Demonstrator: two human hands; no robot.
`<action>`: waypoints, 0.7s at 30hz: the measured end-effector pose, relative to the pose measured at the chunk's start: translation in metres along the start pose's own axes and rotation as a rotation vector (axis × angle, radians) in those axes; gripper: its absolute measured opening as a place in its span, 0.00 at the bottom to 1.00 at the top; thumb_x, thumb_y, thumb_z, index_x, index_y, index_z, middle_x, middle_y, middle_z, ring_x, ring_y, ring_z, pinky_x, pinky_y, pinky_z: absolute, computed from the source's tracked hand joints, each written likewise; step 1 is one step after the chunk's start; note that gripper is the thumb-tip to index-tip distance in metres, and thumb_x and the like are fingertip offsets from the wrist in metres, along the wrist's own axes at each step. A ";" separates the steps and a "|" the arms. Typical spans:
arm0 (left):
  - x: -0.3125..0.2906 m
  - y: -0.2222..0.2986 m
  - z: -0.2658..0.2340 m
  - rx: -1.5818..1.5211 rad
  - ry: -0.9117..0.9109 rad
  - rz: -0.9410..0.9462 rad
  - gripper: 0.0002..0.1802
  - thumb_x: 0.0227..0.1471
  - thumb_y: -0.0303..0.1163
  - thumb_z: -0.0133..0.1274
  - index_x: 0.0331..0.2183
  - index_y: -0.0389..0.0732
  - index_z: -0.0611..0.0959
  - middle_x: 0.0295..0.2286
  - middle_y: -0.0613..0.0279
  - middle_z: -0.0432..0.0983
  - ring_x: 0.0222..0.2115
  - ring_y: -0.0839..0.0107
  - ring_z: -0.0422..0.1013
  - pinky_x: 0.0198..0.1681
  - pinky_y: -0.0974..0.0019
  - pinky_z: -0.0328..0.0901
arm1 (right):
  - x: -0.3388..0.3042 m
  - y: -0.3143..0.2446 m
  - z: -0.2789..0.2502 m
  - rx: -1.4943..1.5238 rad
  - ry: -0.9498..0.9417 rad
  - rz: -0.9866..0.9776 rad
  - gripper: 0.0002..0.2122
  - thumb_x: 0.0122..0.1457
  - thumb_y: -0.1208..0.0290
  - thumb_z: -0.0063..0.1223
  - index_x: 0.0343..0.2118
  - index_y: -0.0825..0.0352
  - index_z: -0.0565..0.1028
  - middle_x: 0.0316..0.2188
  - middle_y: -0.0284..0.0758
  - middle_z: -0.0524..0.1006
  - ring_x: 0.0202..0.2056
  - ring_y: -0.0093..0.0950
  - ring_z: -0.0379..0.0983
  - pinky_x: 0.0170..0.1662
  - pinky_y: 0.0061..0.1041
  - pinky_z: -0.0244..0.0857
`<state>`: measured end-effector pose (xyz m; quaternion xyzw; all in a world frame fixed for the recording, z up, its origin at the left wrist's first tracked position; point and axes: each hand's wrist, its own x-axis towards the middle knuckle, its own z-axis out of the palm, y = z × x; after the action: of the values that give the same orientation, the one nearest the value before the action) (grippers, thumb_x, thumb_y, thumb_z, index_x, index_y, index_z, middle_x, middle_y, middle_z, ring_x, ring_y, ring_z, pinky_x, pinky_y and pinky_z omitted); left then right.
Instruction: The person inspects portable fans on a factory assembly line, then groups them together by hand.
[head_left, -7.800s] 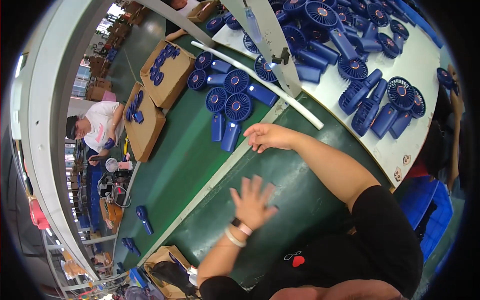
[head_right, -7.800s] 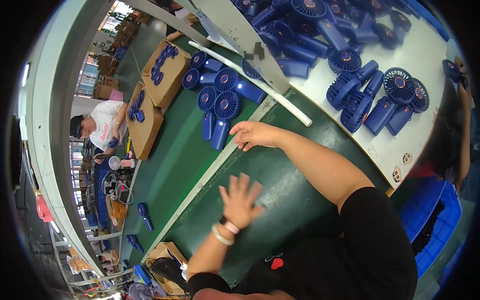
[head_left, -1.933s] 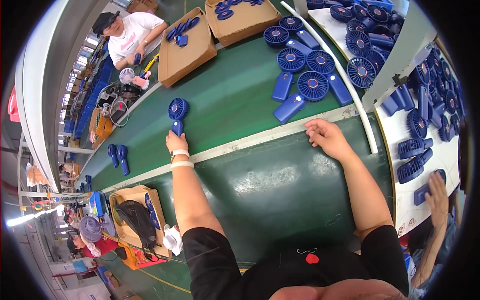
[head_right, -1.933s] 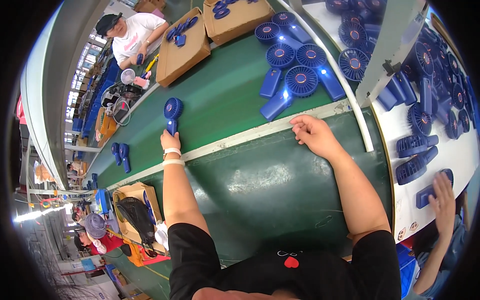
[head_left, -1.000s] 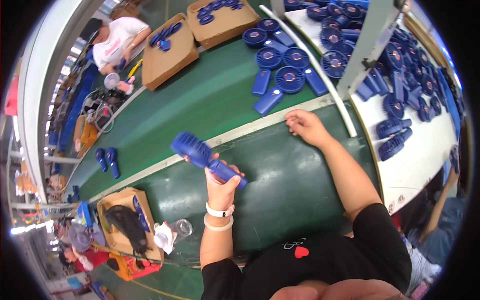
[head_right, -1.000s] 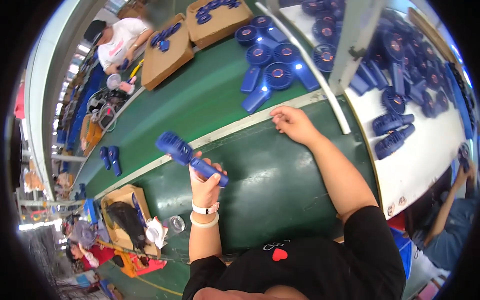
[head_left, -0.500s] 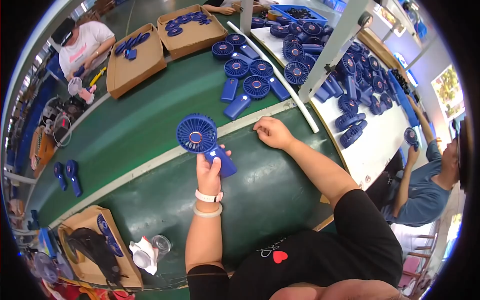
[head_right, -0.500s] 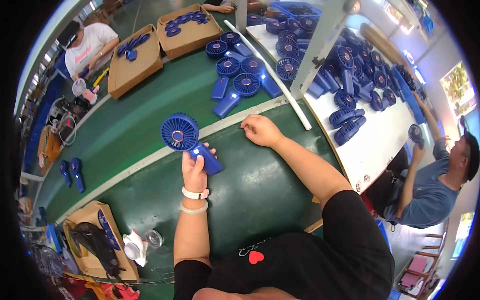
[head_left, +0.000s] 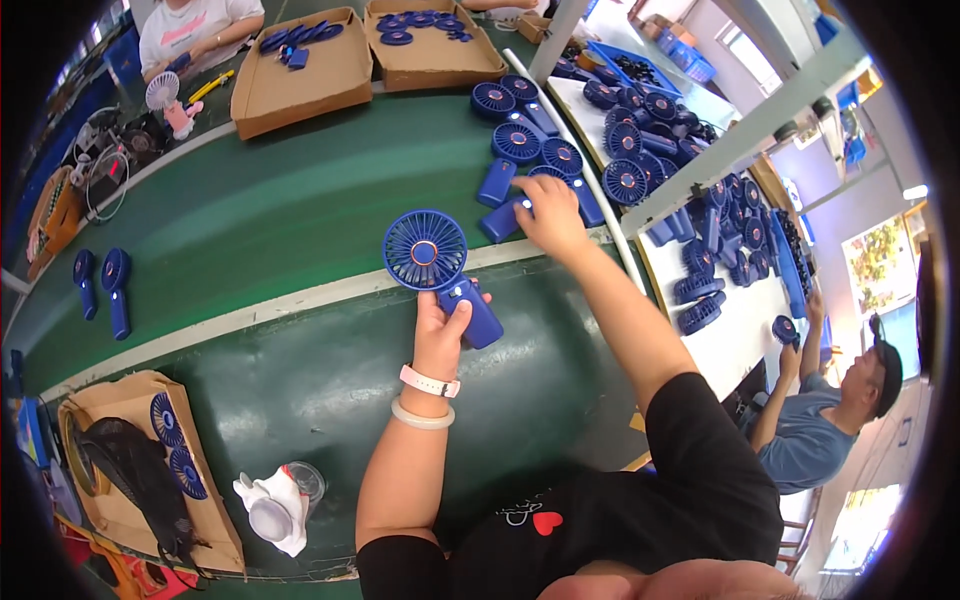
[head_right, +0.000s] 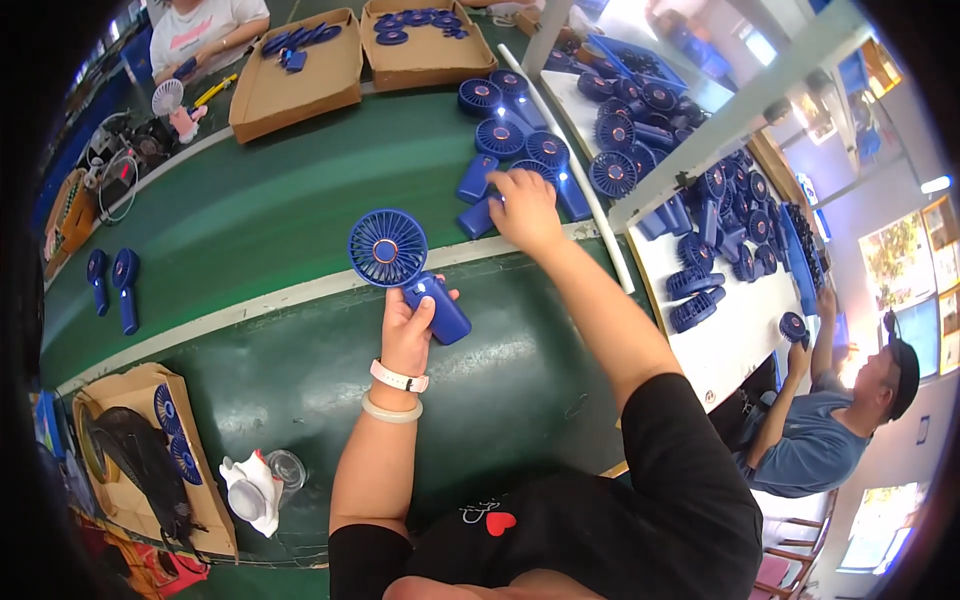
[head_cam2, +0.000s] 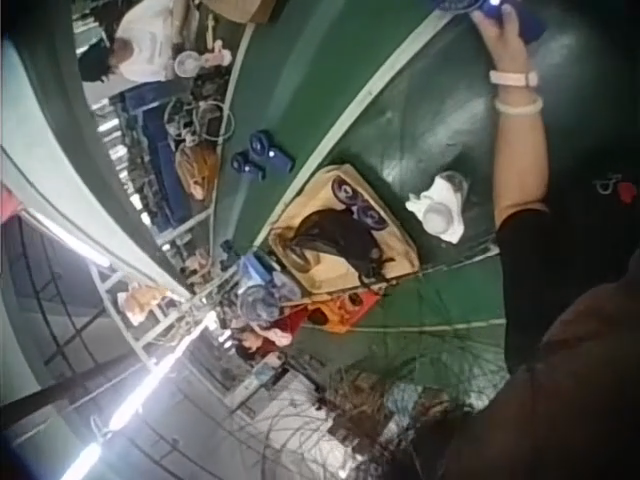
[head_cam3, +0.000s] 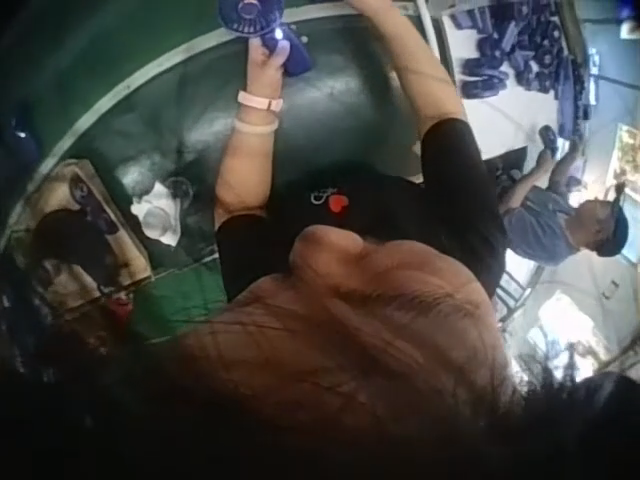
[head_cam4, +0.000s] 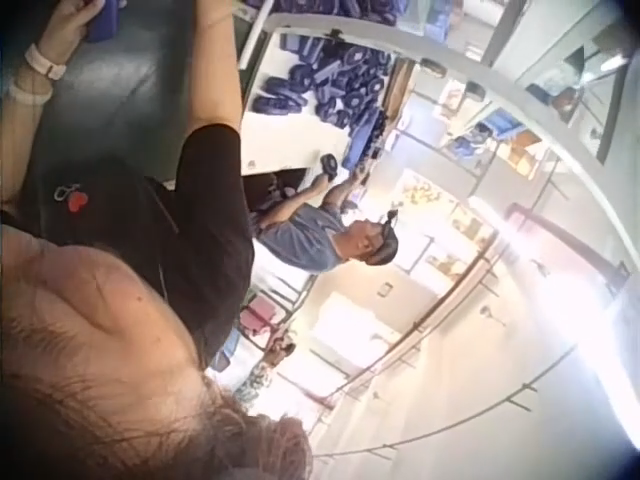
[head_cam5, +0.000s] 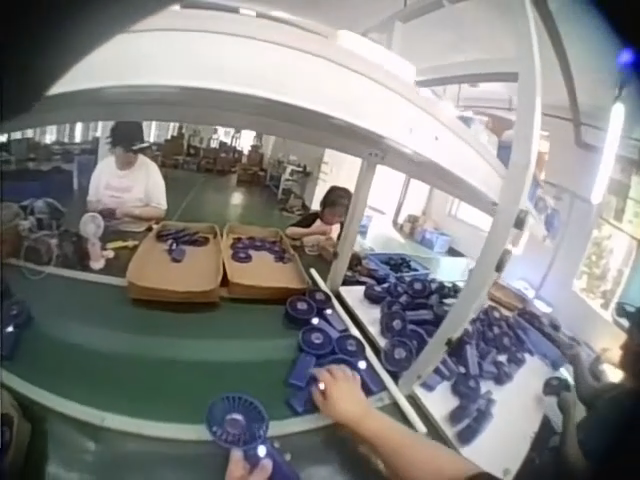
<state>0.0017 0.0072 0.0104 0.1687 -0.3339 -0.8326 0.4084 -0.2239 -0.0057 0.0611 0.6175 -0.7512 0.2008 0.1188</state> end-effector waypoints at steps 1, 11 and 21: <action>0.001 0.001 0.001 -0.005 -0.008 -0.006 0.25 0.51 0.27 0.48 0.50 0.41 0.60 0.43 0.53 0.66 0.42 0.59 0.69 0.45 0.58 0.64 | 0.016 0.003 0.005 -0.002 -0.135 0.028 0.17 0.48 0.70 0.51 0.43 0.59 0.69 0.37 0.40 0.70 0.44 0.39 0.64 0.47 0.37 0.58; 0.004 0.003 -0.002 -0.035 0.023 0.006 0.25 0.51 0.28 0.48 0.50 0.41 0.60 0.44 0.52 0.65 0.44 0.56 0.67 0.46 0.56 0.63 | 0.041 -0.056 0.064 -0.062 -0.334 -0.160 0.13 0.50 0.60 0.51 0.30 0.67 0.73 0.34 0.44 0.69 0.31 0.41 0.72 0.36 0.37 0.66; 0.005 0.005 0.000 -0.030 0.037 -0.012 0.26 0.52 0.30 0.48 0.52 0.42 0.58 0.44 0.55 0.65 0.43 0.58 0.68 0.45 0.56 0.64 | 0.062 -0.050 0.071 -0.159 -0.228 0.110 0.16 0.51 0.55 0.50 0.38 0.61 0.71 0.40 0.47 0.66 0.34 0.47 0.71 0.33 0.41 0.68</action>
<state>0.0012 0.0014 0.0140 0.1801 -0.3128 -0.8366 0.4121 -0.1837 -0.1002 0.0317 0.5831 -0.8059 0.0756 0.0701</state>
